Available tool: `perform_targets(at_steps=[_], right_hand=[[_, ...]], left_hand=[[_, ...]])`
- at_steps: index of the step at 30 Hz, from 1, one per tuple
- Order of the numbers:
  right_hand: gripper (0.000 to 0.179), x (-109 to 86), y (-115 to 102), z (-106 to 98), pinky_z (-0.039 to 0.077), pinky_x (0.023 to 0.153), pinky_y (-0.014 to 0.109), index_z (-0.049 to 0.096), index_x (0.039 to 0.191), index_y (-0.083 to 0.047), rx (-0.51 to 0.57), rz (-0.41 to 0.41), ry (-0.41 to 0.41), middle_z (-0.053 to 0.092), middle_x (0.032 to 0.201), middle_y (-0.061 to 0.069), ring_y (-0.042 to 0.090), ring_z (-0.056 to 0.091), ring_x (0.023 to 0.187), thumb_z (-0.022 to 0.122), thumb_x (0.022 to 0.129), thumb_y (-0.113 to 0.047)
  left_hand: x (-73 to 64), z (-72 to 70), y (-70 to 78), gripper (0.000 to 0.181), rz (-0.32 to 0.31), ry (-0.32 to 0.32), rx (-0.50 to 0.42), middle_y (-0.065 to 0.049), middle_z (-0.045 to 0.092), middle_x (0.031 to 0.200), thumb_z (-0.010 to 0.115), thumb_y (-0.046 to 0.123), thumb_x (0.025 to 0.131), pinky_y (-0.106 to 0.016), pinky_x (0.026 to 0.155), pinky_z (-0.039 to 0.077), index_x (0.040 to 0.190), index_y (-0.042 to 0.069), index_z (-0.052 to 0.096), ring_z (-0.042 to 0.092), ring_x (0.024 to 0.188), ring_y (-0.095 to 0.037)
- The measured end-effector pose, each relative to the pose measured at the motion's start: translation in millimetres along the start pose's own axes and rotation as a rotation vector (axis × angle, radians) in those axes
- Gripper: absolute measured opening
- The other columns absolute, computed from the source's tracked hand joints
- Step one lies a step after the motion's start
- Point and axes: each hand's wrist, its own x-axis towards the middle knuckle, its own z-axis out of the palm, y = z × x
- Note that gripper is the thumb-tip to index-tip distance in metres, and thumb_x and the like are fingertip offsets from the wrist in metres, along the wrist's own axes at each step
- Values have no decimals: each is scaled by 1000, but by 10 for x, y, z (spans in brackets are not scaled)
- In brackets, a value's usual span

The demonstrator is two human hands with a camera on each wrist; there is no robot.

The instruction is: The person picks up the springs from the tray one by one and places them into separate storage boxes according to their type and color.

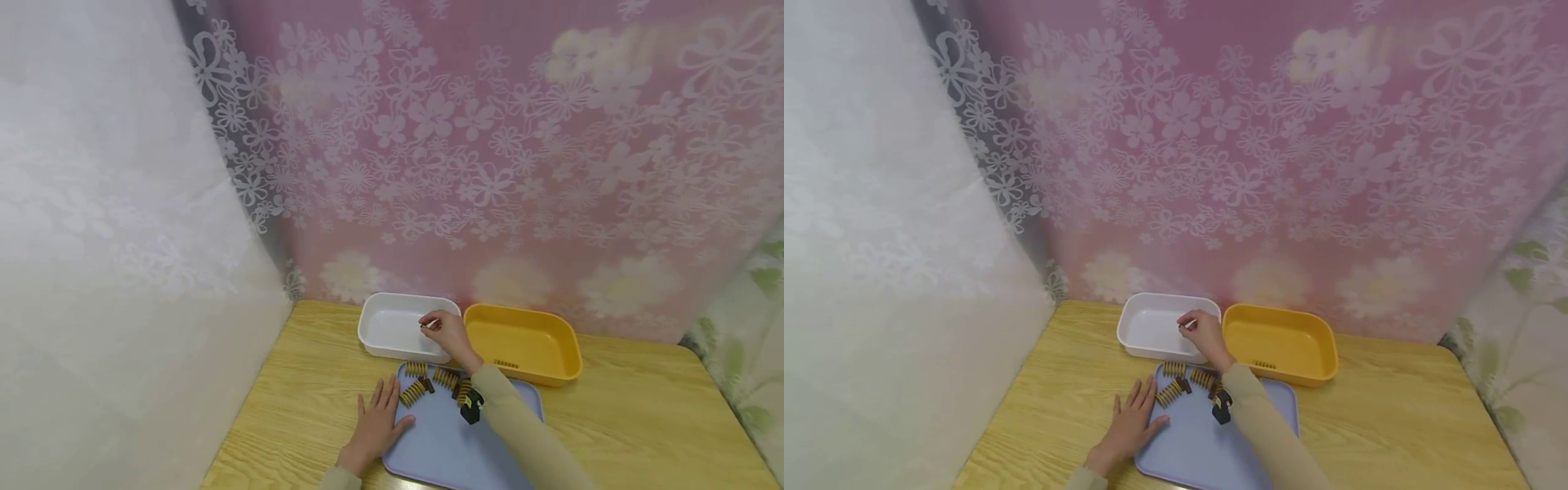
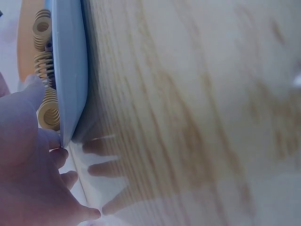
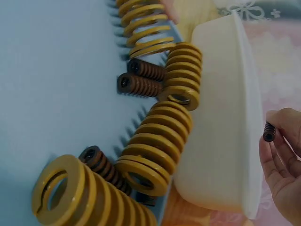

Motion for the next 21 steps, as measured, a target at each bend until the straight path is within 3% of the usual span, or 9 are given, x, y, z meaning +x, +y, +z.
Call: perform_targets(at_steps=[7,12,21], right_hand=[[6,54,165,122,58,72,38,76,91,-2,-69,54,-101,74,87,8,19,66,73,79,86,-1],[7,94,262,213,56,71,35,77,86,-4,-137,49,-147,73,80,4,16,64,71,80,83,1],[9,140,273,307,54,66,33,78,80,-6,-173,64,-230,70,72,-1,13,61,67,80,79,3]], left_hand=[[5,12,11,81,-15,-8,5,-17,35,162,59,51,98,-79,107,22,155,-2,36,31,148,-43],[8,44,1,81,-8,0,0,-17,36,161,60,51,98,-79,106,23,155,-2,36,32,147,-44],[11,66,-35,82,-22,-3,-38,-17,35,162,59,50,98,-80,106,21,156,-1,34,31,148,-44]])
